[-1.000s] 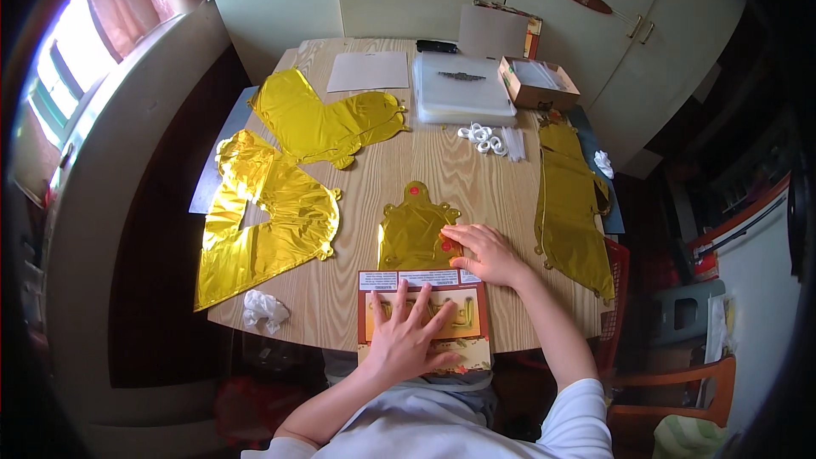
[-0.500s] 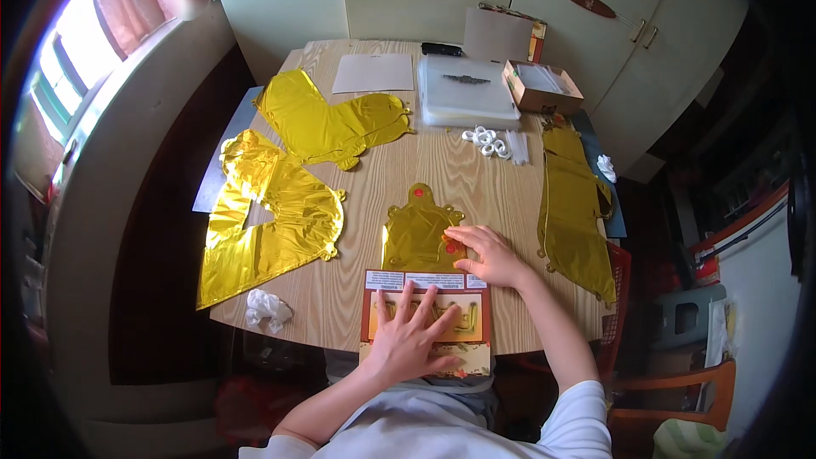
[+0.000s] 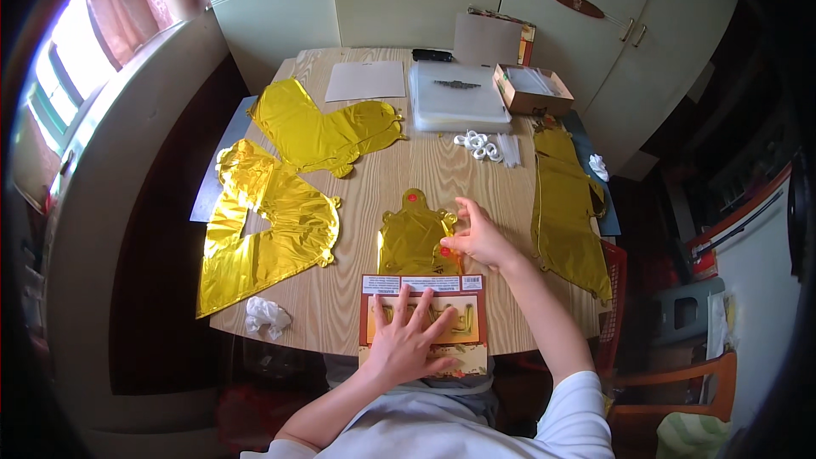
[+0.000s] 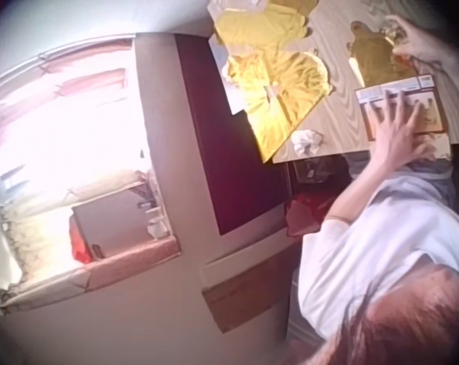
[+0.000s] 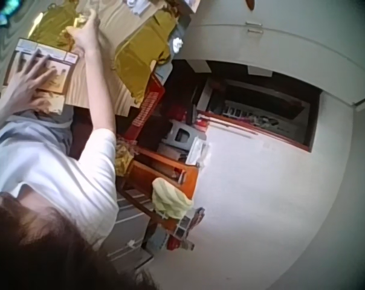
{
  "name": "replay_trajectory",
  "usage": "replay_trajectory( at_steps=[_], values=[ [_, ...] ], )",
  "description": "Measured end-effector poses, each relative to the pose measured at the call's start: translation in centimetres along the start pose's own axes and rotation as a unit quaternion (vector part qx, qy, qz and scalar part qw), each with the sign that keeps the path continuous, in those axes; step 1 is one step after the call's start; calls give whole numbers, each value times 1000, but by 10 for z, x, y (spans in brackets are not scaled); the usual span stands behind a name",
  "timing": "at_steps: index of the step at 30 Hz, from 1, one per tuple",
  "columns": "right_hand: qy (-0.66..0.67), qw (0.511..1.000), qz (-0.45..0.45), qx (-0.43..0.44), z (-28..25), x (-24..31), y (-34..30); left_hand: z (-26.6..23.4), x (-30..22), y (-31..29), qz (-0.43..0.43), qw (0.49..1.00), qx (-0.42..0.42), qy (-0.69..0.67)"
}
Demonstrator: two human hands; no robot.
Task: Folding gold-colored foil items and inserting them into cardboard packaging.
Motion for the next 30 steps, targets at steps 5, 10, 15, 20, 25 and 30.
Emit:
replay_trajectory(
  at_steps=[5,10,15,20,25,30],
  values=[
    [35,998,40,44,8,-2,2,2,1,-1,4,1000,-19,7],
    [28,979,25,201,11,-1,0,2,1,-1,6,1000,-19,12],
    [-39,977,15,210,10,-8,-3,-1,-1,-1,5,1000,-14,-2],
    [-48,987,9,154,11,-6,-5,1,-3,-4,16,1000,-18,2],
    [-87,988,6,131,9,0,-9,1,-6,-6,21,1000,-18,6],
    [-80,989,-3,126,9,-4,-9,-2,-5,-3,21,999,-21,12]
  ],
)
Point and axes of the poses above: each hand's wrist, its own y-axis towards the middle knuckle, its own z-axis out of the palm, x = y × z, the point moved 6 cm from there along y, towards the middle knuckle, and after that the axes turned 8 degrees about x, right-handed, at the moved point
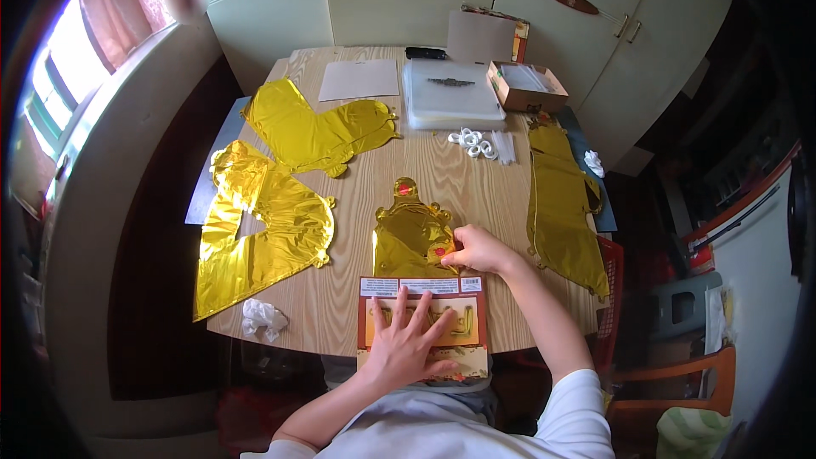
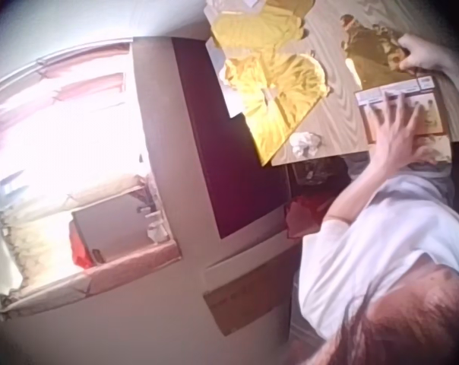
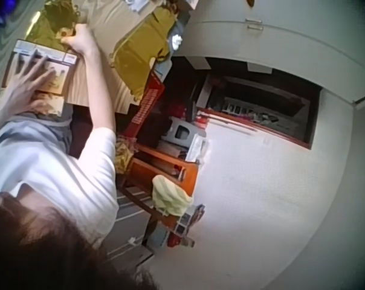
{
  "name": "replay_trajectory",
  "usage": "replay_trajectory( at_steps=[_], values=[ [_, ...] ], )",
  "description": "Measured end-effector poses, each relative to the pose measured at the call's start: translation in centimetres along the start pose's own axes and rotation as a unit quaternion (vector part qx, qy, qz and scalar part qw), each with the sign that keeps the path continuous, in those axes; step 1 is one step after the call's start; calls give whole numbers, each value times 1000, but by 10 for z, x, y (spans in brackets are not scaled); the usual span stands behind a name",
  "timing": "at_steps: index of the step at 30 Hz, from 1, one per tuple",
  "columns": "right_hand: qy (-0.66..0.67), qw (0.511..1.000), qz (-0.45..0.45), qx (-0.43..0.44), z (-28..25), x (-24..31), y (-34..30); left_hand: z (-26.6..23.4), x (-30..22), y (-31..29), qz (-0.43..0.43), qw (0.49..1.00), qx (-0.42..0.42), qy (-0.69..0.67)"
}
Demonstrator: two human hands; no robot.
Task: Folding gold-colored foil items and inserting them into cardboard packaging.
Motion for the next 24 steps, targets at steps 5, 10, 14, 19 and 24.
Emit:
replay_trajectory(
  at_steps=[5,10,14,19,24],
  values=[
    [-9,999,32,19,0,10,-4,1,4,1,-10,1000,-5,3],
    [-27,1000,5,13,0,-2,0,2,4,3,-8,1000,-3,-3],
    [-31,999,5,10,0,4,-3,3,5,2,-13,1000,-1,-12],
    [-20,999,-34,-11,3,5,0,4,5,3,-13,1000,-2,-10],
    [75,992,-84,-51,5,6,2,4,5,4,-12,1000,3,-5]
  ],
)
Point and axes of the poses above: each hand's wrist, its own y-axis towards the middle knuckle, its own z-axis out of the palm, x = y × z, the point moved 6 cm from there along y, towards the middle knuckle, and after that the axes turned 8 degrees about x, right-handed, at the moved point
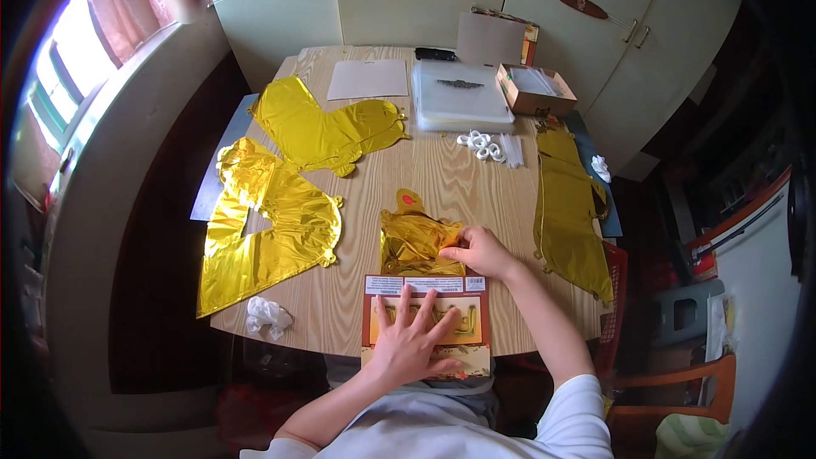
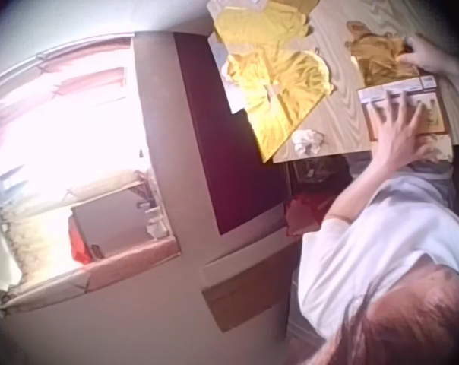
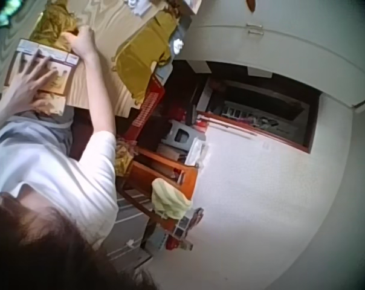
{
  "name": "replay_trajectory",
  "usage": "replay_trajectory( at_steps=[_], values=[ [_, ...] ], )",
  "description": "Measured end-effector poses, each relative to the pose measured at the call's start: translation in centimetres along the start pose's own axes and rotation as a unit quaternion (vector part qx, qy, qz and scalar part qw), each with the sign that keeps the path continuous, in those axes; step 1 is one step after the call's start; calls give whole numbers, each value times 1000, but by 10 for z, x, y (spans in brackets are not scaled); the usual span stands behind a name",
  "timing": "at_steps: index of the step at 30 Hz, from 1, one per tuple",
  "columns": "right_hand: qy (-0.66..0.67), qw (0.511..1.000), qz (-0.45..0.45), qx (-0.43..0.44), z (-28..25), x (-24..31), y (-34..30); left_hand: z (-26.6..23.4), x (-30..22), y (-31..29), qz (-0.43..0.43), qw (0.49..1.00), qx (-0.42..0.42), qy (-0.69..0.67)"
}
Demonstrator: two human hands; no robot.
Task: Folding gold-colored foil items and inserting them into cardboard packaging.
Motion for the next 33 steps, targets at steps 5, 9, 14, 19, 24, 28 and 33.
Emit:
replay_trajectory(
  at_steps=[5,9,14,19,24,28,33],
  values=[
    [9,998,-53,16,5,-1,-16,-1,0,0,-1,1000,8,0],
    [-65,997,-50,10,8,13,-33,-1,1,0,-3,1000,17,-1],
    [-9,999,-48,12,9,11,-32,-1,0,0,-5,1000,14,-6],
    [47,998,-28,-19,2,-22,-11,-2,0,0,-3,1000,4,-7],
    [24,1000,-8,-10,1,-25,-6,-1,1,-1,-6,1000,-2,-17],
    [21,1000,-16,-11,1,-29,-6,-2,0,-1,-10,1000,-5,-16],
    [42,999,-30,-3,4,-14,-13,-2,0,0,-6,1000,-9,-17]
  ],
)
Point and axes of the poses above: each hand's wrist, its own y-axis towards the middle knuckle, its own z-axis out of the palm, x = y × z, the point moved 6 cm from there along y, towards the middle knuckle, and after that the axes turned 8 degrees about x, right-handed, at the moved point
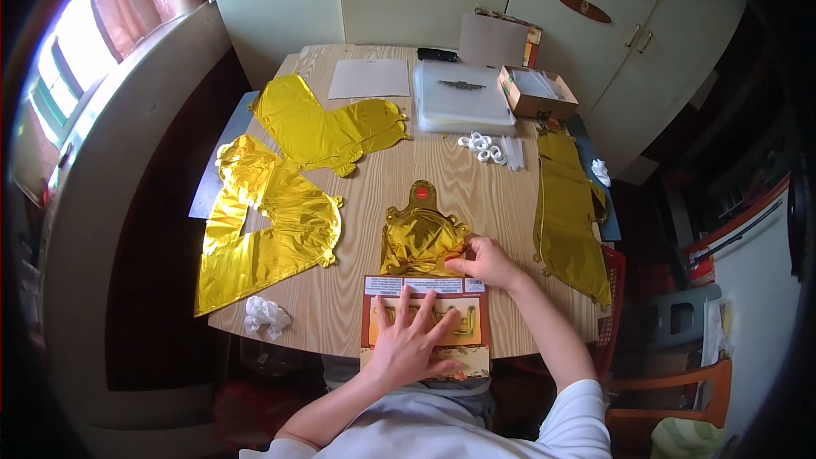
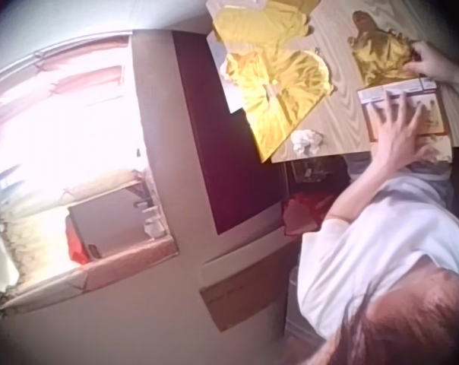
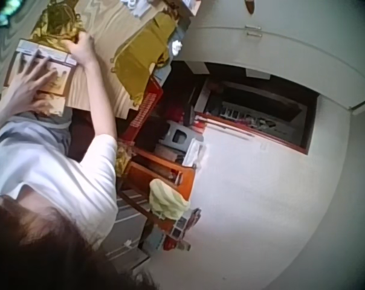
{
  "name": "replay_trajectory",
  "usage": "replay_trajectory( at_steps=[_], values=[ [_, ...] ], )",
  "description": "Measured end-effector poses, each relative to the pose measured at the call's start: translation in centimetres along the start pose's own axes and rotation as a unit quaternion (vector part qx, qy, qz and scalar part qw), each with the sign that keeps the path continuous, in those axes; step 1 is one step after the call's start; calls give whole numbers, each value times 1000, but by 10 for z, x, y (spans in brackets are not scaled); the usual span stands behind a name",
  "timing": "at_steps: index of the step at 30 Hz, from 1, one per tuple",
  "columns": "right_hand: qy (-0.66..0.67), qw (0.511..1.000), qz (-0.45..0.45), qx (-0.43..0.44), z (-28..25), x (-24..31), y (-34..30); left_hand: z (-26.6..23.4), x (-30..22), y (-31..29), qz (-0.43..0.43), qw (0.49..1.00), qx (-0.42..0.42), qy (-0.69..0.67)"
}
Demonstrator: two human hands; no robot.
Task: Folding gold-colored foil items and inserting them into cardboard packaging.
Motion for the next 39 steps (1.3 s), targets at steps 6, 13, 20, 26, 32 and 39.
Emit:
replay_trajectory(
  at_steps=[6,13,20,26,32,39],
  values=[
    [-44,999,18,6,3,-4,-1,-2,0,-1,5,1000,-3,-6],
    [6,1000,11,-1,0,-10,3,-1,-1,1,5,1000,4,-4],
    [-192,980,38,23,-5,11,-7,1,0,0,1,1000,5,5],
    [-107,993,52,4,-8,-11,-1,0,-1,0,4,1000,4,2],
    [-51,998,-32,-21,-2,4,-5,-1,-1,0,4,1000,3,4],
    [-144,983,-112,-2,22,30,-39,-6,0,0,12,999,-29,27]
  ],
)
Point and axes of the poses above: each hand's wrist, its own y-axis towards the middle knuckle, its own z-axis out of the palm, x = y × z, the point moved 6 cm from there along y, towards the middle knuckle, and after that the axes turned 8 degrees about x, right-handed, at the moved point
